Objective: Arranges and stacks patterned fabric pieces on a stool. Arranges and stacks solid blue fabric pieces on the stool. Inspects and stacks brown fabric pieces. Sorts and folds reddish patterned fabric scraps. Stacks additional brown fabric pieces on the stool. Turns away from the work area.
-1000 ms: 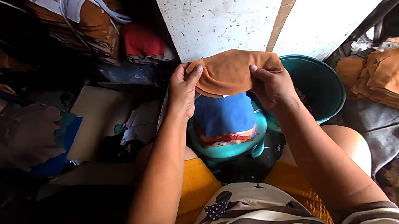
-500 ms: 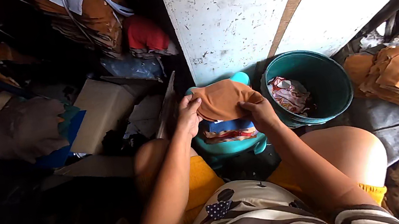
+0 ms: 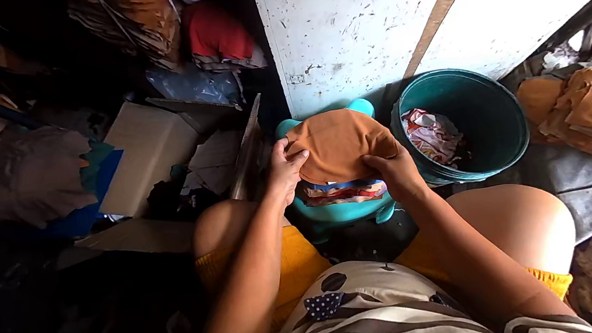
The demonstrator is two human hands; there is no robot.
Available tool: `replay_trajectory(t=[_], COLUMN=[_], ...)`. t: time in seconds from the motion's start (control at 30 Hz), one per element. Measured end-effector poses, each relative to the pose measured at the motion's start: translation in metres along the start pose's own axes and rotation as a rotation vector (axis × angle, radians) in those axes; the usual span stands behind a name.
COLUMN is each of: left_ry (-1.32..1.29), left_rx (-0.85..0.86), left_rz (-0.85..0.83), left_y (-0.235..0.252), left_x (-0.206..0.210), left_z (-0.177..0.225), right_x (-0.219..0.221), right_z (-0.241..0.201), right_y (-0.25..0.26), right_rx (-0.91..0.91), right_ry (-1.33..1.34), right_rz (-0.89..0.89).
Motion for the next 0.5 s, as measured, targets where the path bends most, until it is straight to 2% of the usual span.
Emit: replay_trajectory(t=[0.1,0.33,0.5], left_ry=[0.023,0.146,0.145], left_rx=[0.051,-0.005,-0.031], left_rz=[0.002,0.011,-0.033], left_y=[0.002,0.006,0.001], left_x=[-0.001,-0.003,-0.006], left_z=[-0.003,-0.015,-0.011], right_x=[-0.003,-0.01,-0.023], right_z=[0.005,0.014,0.006], right_y=[-0.003,-0.008,0.0], right_rx=[-0.062,0.025,0.007], right_ry=[0.03,0.04,-0.039], right_rz=[-0.017,-0.005,0.013])
Point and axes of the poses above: each hand's wrist, its own y-axis towards the middle knuckle, its own x-axis out of the palm, z = x × y, the point moved 1 cm from there along y, towards the middle knuckle, and after that the axes turned 14 degrees about y, right-handed, at the moved point
